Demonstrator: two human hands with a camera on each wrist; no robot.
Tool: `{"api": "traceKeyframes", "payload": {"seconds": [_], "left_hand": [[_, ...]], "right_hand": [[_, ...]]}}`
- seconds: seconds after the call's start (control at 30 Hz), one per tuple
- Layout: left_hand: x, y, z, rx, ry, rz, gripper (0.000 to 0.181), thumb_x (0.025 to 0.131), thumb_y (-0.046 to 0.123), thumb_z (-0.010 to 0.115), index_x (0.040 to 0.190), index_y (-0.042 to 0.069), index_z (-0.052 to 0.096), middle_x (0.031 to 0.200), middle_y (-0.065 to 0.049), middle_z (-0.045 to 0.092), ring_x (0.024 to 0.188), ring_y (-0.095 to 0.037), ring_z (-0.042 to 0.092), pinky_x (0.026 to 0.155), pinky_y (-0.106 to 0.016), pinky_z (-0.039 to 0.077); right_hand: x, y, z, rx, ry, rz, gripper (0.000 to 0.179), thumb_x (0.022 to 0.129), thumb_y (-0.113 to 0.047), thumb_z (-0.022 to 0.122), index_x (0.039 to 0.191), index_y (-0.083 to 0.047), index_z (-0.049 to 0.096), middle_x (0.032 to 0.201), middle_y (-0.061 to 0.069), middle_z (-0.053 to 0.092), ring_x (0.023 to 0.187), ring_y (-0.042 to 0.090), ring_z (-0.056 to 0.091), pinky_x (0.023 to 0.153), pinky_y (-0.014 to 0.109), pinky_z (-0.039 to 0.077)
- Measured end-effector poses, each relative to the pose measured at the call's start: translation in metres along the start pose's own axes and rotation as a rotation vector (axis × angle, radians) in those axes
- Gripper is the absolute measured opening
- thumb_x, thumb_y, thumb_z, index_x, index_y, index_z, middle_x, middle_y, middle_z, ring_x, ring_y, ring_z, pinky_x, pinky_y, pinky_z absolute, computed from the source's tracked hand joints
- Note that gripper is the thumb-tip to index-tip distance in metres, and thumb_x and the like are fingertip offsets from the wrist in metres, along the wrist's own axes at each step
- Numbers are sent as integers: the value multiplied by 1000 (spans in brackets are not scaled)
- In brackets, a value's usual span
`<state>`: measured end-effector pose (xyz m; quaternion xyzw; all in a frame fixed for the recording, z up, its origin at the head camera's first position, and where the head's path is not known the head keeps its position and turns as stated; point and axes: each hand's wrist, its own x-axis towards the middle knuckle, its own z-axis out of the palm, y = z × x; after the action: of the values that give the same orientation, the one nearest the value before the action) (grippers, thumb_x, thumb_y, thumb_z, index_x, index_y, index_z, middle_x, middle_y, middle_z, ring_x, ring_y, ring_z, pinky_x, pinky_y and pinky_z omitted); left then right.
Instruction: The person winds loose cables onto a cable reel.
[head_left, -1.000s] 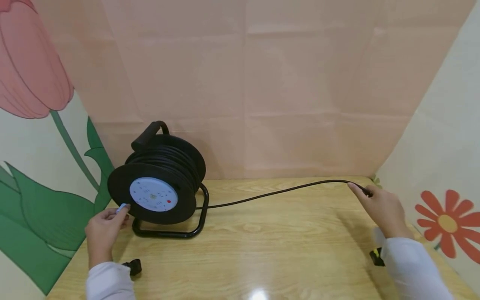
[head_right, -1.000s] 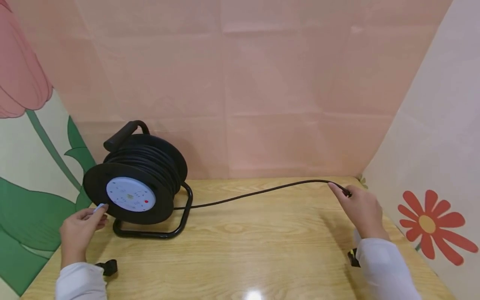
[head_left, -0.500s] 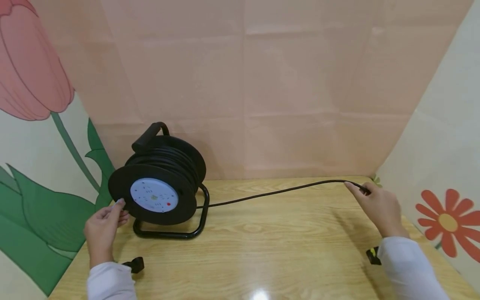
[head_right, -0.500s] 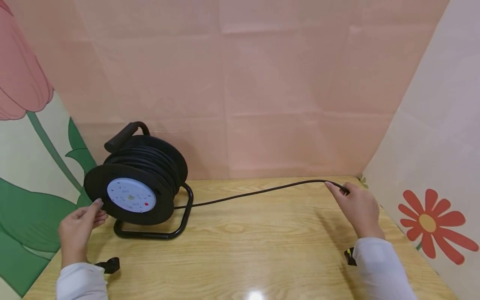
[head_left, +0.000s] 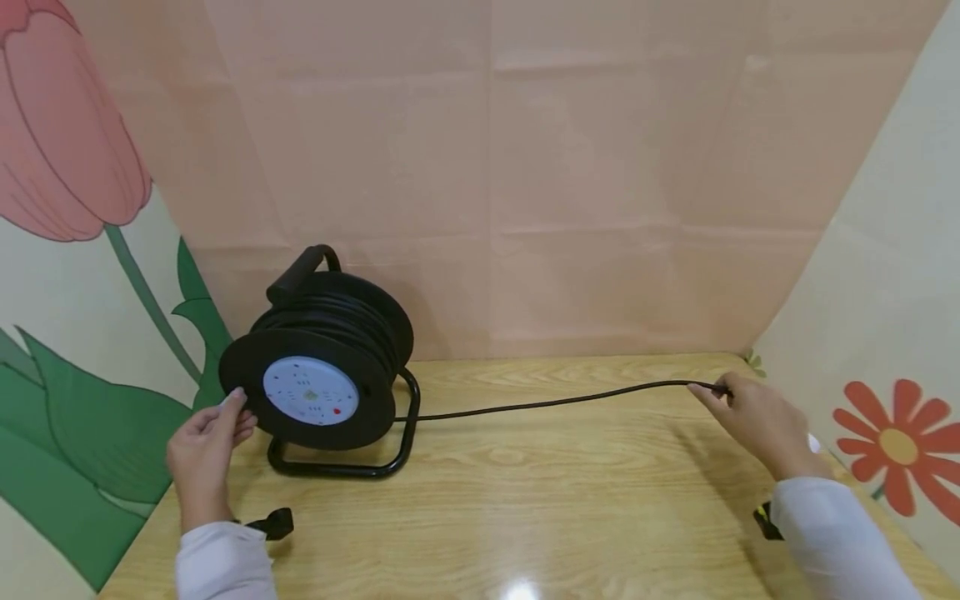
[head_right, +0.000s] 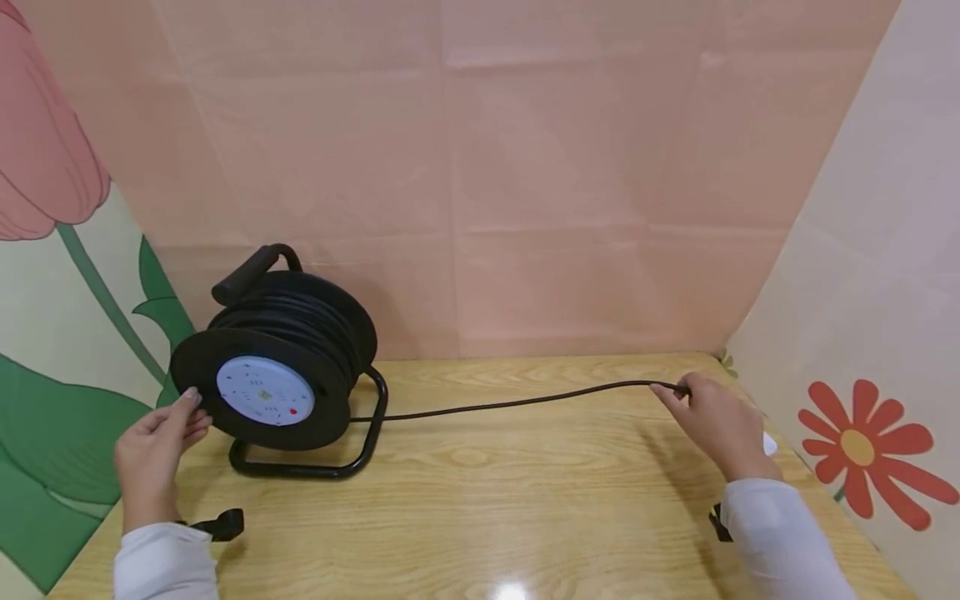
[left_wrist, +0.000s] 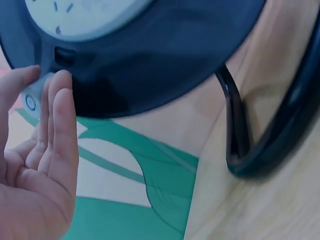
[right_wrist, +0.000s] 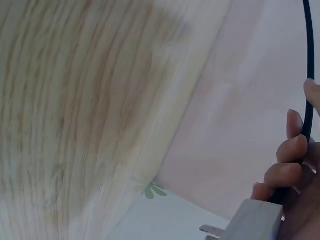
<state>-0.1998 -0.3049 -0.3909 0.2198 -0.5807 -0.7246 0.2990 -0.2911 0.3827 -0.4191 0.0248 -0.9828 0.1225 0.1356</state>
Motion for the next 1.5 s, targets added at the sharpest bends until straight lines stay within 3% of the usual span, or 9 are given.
{"api": "traceKeyframes", "payload": {"seconds": [0.1,0.23,0.63,0.9,1.0,1.1,1.23,1.37,1.5], "left_hand": [[-1,2,4,-87,3,9,30,71,24,81,78,0,65,67,-2,71,62,-17,66,55,-21,56],[-3,8,8,-164,4,21,28,70,20,81,77,-1,62,69,-4,72,63,-18,67,58,-23,57],[-9,19,9,-146,12,46,35,72,25,79,91,-3,68,76,-5,73,71,-19,67,61,-22,57],[-11,23,13,-217,0,91,35,73,21,78,95,-4,68,78,-6,73,72,-18,67,63,-21,56],[-13,26,15,-242,-2,98,35,74,20,78,96,-5,67,79,-7,72,73,-18,67,64,-21,56],[-15,28,17,-237,-2,110,37,74,22,78,99,-4,67,82,-7,72,76,-19,67,66,-20,56],[-18,31,19,-201,1,128,42,74,26,77,104,-1,67,88,-6,72,81,-18,66,69,-18,55],[-20,33,22,-170,4,138,44,74,28,77,108,2,67,95,-5,71,86,-17,66,71,-17,54],[-23,37,26,-178,-13,139,45,73,27,77,110,4,66,101,-7,69,91,-19,64,74,-17,53]], "right_hand": [[0,-1,2,-5,2,19,57,85,-71,39,91,-19,60,67,1,57,49,17,45,35,34,29],[-1,-2,6,-26,16,30,56,83,-74,39,77,-22,59,53,-1,49,43,19,41,33,33,24],[-2,-11,12,-65,-63,-41,59,88,-71,30,65,-19,43,49,0,37,41,18,33,36,31,20],[0,-21,12,-69,-55,-78,62,86,-73,34,57,-18,37,46,-2,32,40,15,25,37,29,18],[0,-26,11,-64,-87,-81,62,85,-73,33,58,-18,41,47,-1,36,41,16,29,37,30,21],[0,-31,10,-62,-136,-98,63,88,-71,31,74,-16,57,56,1,50,46,16,40,37,31,27],[1,-37,7,-67,-154,-142,59,92,-66,28,81,-15,57,60,2,52,48,16,42,38,31,28],[2,-44,3,-62,-118,-172,53,93,-63,29,82,-18,55,55,-1,45,45,15,38,37,31,26],[4,-50,-2,-55,-13,-196,48,94,-60,33,80,-20,56,51,-4,44,41,14,35,35,30,24]]}}
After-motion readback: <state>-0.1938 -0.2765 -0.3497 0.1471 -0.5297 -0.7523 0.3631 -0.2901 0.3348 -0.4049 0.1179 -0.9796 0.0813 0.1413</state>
